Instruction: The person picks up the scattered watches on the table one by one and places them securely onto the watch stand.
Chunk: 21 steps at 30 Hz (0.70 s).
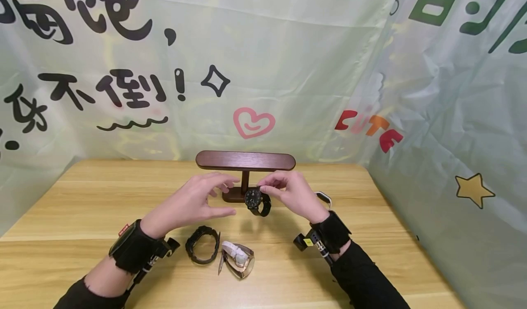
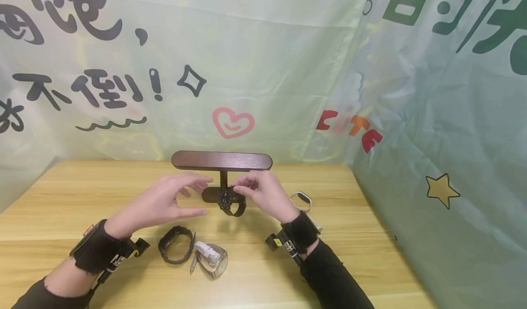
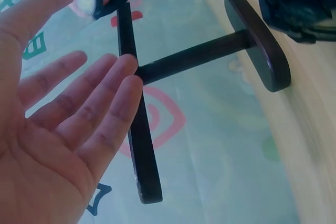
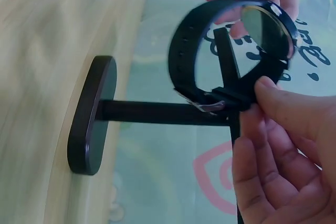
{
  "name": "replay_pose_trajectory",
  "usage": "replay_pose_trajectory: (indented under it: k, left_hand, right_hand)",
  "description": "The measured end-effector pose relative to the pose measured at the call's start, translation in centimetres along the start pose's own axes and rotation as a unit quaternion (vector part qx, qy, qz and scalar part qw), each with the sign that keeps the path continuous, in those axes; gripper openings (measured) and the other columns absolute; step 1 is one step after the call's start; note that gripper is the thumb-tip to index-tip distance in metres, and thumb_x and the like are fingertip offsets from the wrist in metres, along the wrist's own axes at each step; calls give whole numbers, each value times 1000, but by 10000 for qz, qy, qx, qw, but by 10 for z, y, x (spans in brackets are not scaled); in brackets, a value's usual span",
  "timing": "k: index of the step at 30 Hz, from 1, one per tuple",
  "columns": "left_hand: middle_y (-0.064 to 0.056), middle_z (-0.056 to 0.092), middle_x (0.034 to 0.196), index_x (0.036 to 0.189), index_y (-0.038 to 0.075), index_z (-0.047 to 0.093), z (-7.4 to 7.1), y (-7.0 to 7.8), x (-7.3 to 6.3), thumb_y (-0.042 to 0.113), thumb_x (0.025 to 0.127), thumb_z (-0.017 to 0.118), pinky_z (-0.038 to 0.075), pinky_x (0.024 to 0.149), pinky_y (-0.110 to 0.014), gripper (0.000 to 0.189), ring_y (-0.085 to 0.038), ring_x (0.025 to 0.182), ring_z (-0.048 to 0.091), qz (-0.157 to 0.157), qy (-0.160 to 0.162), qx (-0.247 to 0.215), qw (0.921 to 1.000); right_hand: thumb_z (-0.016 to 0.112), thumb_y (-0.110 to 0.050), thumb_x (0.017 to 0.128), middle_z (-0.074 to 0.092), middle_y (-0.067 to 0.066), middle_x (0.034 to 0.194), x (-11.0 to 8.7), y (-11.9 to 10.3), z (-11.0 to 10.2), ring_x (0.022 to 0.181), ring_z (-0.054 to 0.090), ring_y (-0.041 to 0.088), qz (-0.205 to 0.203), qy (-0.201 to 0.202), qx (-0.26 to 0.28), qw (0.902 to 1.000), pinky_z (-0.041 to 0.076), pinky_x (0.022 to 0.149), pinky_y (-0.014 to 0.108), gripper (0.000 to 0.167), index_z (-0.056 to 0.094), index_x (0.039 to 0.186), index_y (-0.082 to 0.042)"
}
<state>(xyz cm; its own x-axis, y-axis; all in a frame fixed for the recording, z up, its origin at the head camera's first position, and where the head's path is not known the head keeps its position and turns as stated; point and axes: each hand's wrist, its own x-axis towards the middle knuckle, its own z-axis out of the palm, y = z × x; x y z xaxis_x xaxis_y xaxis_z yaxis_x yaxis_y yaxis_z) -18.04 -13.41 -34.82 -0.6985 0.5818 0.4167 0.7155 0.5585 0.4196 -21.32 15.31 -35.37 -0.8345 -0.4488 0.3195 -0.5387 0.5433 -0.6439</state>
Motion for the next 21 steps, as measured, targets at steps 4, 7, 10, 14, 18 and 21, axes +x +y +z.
replay_pose_trajectory:
  k: [4, 7, 10, 14, 18, 21]
  left_hand:
    - [-6, 76, 125, 141, 9, 66, 1, 4, 0, 34, 84, 94, 67, 87, -35, 68, -20, 108, 75, 96, 246, -32, 9996]
    - [-7, 76, 127, 142, 9, 66, 2, 6, 1, 34, 82, 95, 67, 86, -35, 70, -20, 109, 75, 268, 459, -47, 9986]
    - [-5, 75, 126, 143, 8, 65, 4, 8, 2, 32, 82, 96, 67, 86, -32, 72, -19, 109, 74, 439, 655, -63, 9969]
    - [-4, 75, 127, 143, 8, 65, 7, 10, 2, 31, 82, 96, 66, 87, -32, 72, -17, 109, 72, 575, 850, -100, 9947]
    - [-6, 74, 132, 143, 7, 65, 10, 13, 3, 30, 82, 96, 66, 84, -31, 72, -16, 107, 72, 658, 951, -181, 9931]
    - [-8, 74, 133, 143, 6, 64, 13, 15, 4, 30, 82, 96, 65, 81, -26, 73, -15, 101, 72, 715, 1021, -233, 9919]
  right_hand:
    - [79, -15, 99, 81, -3, 99, 0, -2, 0, 87, 73, 15, 16, 236, 234, 9994, 60, 77, 26, 9, 84, 105, -17]
    - [79, -13, 98, 81, -1, 99, 0, -4, 0, 87, 75, 20, 28, 330, 481, 9983, 59, 75, 24, 9, 84, 106, -16]
    - [79, -13, 98, 82, 1, 99, 0, -5, 0, 85, 74, 19, 30, 397, 671, 9969, 57, 72, 23, 10, 84, 107, -16]
    - [79, -12, 98, 82, 2, 100, 0, -6, 1, 86, 75, 19, 39, 449, 909, 9948, 57, 73, 22, 10, 84, 107, -15]
    - [78, -12, 99, 82, 4, 101, -1, -8, 2, 91, 77, 30, 35, 450, 1167, 9921, 58, 74, 22, 10, 84, 108, -14]
    - [78, -12, 99, 82, 5, 102, -1, -10, 3, 89, 77, 26, 65, 421, 1324, 9903, 58, 73, 22, 10, 83, 108, -13]
